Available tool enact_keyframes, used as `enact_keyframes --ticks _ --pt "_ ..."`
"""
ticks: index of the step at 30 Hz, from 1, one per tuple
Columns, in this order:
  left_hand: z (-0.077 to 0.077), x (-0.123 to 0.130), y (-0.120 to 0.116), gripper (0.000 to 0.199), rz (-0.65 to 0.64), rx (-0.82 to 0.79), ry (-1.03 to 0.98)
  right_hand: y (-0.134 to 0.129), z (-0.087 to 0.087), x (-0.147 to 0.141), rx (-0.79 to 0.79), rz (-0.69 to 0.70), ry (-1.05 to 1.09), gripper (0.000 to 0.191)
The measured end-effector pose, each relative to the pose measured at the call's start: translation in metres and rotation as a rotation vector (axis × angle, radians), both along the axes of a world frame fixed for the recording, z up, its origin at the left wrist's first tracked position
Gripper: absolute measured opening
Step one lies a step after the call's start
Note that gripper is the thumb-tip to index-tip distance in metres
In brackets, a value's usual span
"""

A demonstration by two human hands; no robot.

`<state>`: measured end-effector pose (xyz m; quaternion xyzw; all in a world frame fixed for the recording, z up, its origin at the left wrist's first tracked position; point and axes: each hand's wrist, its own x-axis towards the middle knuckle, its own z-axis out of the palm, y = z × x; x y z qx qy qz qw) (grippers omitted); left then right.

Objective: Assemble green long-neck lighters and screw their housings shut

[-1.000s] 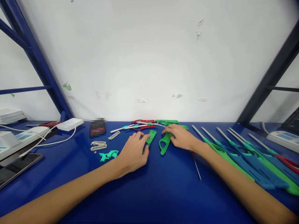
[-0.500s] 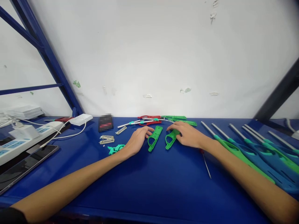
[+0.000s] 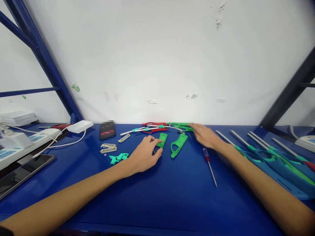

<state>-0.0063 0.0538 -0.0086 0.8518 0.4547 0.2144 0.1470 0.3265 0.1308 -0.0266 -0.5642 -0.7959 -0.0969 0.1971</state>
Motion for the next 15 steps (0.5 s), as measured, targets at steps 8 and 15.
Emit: enact_keyframes --ticks 8,15 --pt "-0.002 -0.001 -0.003 0.045 -0.036 0.096 0.133 0.012 -0.002 0.017 -0.085 -0.045 0.07 0.036" --pt "-0.006 -0.002 -0.001 0.043 -0.048 0.12 0.106 0.006 0.026 0.025 -0.108 -0.051 0.317 0.034"
